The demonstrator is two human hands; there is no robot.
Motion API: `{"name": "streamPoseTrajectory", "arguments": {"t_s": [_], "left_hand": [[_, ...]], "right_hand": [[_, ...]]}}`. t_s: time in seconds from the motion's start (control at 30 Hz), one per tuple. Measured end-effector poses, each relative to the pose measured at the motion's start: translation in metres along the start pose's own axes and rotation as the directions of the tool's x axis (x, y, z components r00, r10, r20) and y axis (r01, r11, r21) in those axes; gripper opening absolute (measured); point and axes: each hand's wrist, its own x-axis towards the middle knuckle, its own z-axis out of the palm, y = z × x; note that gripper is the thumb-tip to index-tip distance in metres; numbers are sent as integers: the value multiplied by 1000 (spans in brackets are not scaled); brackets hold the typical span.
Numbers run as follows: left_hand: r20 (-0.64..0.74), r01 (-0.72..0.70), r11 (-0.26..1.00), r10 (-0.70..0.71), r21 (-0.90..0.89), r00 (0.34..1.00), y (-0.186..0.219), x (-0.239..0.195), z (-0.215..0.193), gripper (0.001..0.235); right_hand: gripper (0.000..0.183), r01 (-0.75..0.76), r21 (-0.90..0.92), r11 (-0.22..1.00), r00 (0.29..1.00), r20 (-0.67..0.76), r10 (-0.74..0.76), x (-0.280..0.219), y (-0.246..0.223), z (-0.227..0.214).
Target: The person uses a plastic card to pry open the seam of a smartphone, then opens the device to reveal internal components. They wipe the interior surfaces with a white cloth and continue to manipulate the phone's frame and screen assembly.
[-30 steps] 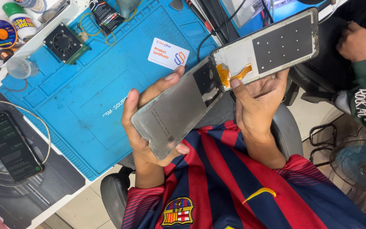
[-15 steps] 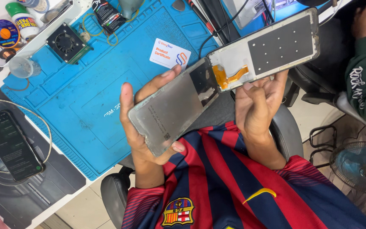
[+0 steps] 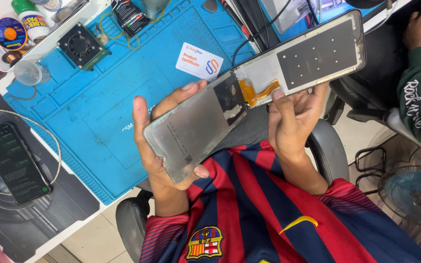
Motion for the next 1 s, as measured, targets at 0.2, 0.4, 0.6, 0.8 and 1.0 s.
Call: {"name": "streamPoseTrajectory", "arguments": {"t_s": [0.2,0.4,0.6,0.8,1.0], "left_hand": [[23,-39,998,38,42,999,0,-2,-1,109],[35,-40,999,40,19,999,-2,-3,-1,110],[48,-45,999,44,12,998,-2,-2,-1,110],[83,-62,998,59,33,995,-3,-1,0,110],[102,-84,995,78,54,992,-4,1,-1,109]], "right_hand": [[58,37,-26,999,999,-5,-37,2,3,2],[58,26,-33,999,999,-20,-27,3,4,2],[61,41,-45,998,999,-8,-41,3,4,2],[61,41,-76,996,999,-29,-43,5,6,3],[70,57,-165,985,998,5,-57,3,5,4]]}}
